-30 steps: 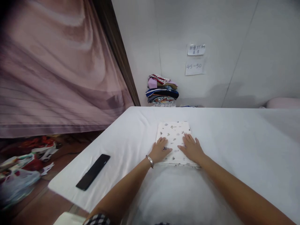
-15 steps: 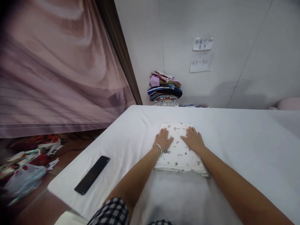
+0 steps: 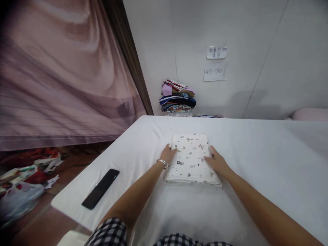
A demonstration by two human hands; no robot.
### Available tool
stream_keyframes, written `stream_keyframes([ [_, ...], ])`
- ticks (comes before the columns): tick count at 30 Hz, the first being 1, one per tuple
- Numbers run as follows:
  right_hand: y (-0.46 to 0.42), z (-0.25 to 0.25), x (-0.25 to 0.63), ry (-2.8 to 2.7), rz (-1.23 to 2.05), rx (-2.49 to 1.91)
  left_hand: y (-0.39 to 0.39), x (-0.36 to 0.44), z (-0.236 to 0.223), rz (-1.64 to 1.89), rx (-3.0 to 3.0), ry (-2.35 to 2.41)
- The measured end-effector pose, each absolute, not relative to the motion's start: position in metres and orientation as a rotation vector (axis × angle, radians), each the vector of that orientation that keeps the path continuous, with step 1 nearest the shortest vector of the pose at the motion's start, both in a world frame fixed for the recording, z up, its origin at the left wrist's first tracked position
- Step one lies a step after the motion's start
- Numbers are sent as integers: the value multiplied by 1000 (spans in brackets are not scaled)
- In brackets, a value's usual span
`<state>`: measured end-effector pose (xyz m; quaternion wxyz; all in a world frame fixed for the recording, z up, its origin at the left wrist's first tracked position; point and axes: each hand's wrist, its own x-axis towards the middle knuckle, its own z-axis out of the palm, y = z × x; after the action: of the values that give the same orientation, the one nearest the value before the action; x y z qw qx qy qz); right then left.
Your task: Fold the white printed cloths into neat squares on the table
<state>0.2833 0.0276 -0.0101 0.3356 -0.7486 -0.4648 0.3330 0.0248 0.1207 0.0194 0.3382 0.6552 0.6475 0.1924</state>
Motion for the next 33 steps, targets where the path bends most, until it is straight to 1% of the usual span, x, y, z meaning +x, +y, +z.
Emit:
stream_keyframes([
  [4,9,0,288,-1006,1051,-1817,117,16,28,379,1542,1678],
  [7,11,11,289,-903,1192,-1833,117,14,26,346,1498,1654],
  [11,24,24,289,-881,1282,-1869,120,16,20,378,1445,1626],
  [17,35,28,290,-837,1637,-1648,117,18,20,446,1342,1583],
  [21,32,26,288,-815,1724,-1570,113,17,21,434,1251,1528],
  [24,29,25,287,-855,1695,-1528,111,17,22,445,1123,1450],
  [28,26,22,292,-955,1521,-1549,103,20,28,481,958,1289],
  [31,29,29,303,-1080,1327,-1739,92,27,33,482,933,1254],
  [33,34,39,311,-1256,1103,-1933,84,37,34,482,922,1231],
])
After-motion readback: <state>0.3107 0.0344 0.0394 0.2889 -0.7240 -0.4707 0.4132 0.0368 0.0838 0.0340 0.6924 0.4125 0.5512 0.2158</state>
